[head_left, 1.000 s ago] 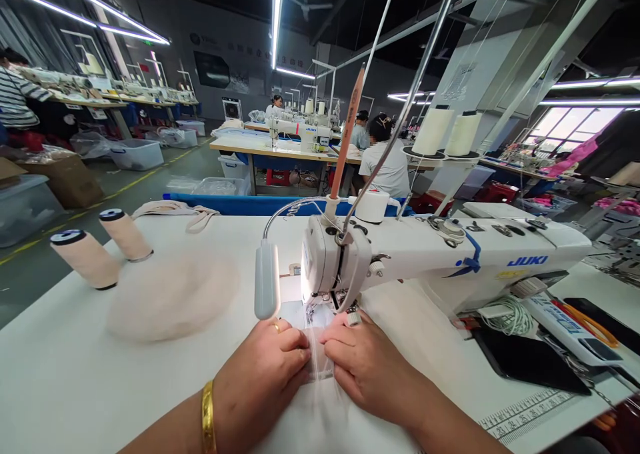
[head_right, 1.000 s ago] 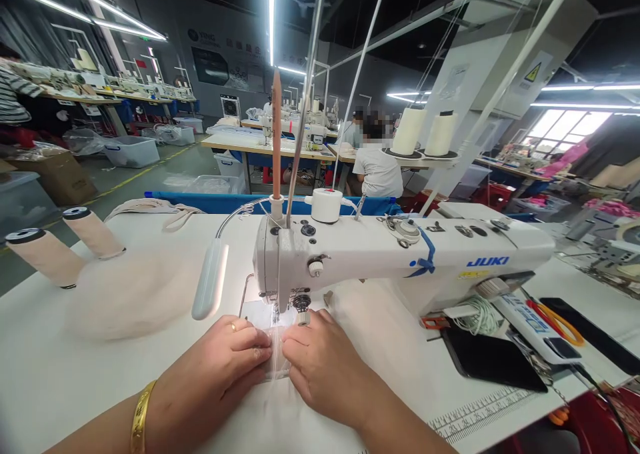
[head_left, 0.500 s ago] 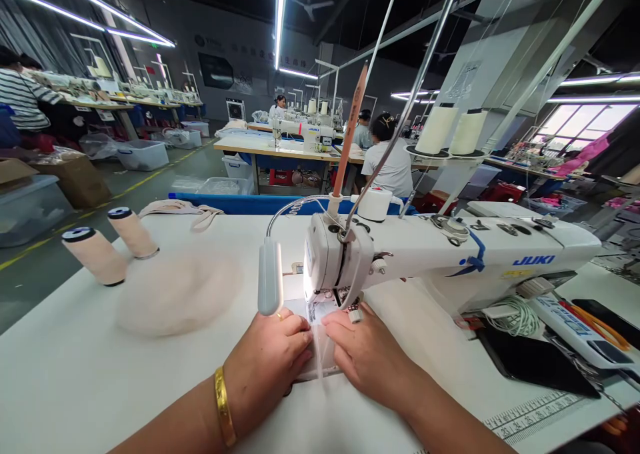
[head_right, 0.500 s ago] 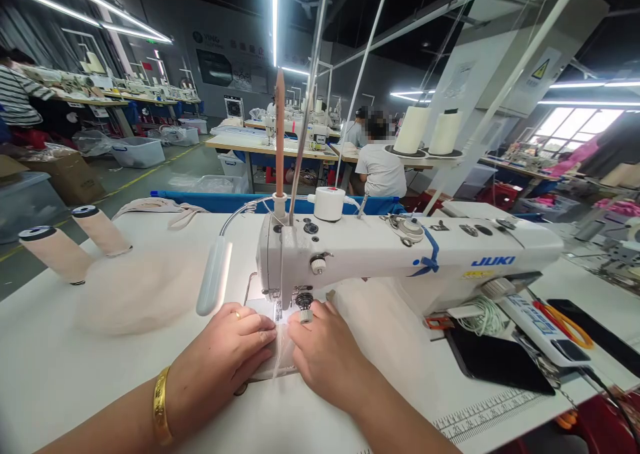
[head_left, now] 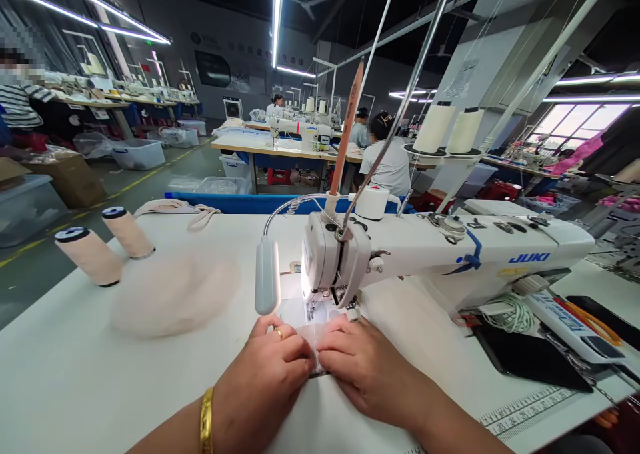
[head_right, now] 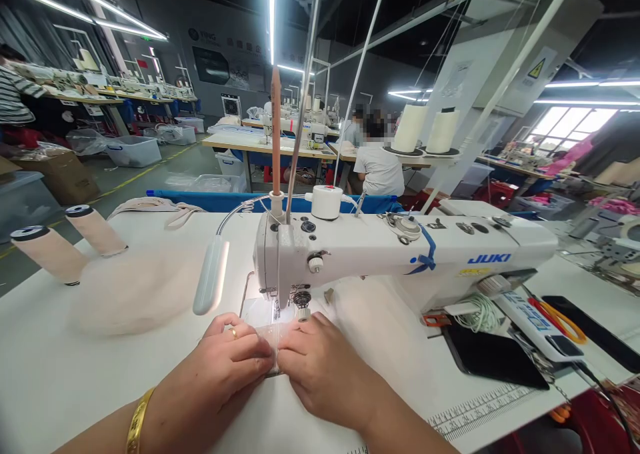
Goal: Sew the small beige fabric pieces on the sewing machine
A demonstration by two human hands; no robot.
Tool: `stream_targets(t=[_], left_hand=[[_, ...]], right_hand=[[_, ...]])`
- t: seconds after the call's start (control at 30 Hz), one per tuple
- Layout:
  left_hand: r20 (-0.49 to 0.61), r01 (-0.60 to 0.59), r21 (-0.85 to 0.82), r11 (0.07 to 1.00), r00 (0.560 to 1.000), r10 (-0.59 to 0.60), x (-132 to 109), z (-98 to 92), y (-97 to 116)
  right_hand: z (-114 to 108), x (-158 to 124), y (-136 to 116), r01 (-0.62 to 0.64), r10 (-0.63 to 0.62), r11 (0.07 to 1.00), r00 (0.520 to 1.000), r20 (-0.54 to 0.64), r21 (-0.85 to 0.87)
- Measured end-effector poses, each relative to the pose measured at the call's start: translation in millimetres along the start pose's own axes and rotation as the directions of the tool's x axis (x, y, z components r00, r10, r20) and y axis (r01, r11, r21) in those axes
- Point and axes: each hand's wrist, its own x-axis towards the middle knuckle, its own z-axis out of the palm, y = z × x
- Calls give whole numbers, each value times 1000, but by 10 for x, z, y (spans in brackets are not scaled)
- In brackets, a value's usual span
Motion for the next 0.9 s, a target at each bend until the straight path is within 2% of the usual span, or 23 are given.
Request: stream_targets(t=[0.2, 0.37, 0.63, 0.8, 0.9], left_hand=[[-22, -20, 69, 997, 1000, 22, 21, -3, -20], [-63, 15, 130, 991, 998, -6, 36, 43, -59], [-49, 74, 109, 991, 996, -69, 31, 105, -191], [-77, 82, 217, 973, 995, -67, 97, 159, -342], [-86, 98, 227, 969, 993, -81, 134, 167, -389]], right_hand=[[2, -14, -1, -38, 38, 999, 999, 35, 3], [45, 0, 20, -91, 91, 996, 995, 36, 4], [153, 53, 57, -161, 161, 987, 987, -10, -18], [164, 70, 75, -208, 209, 978, 976, -59, 27], [149, 80, 74, -228, 230, 973, 969, -85, 36]])
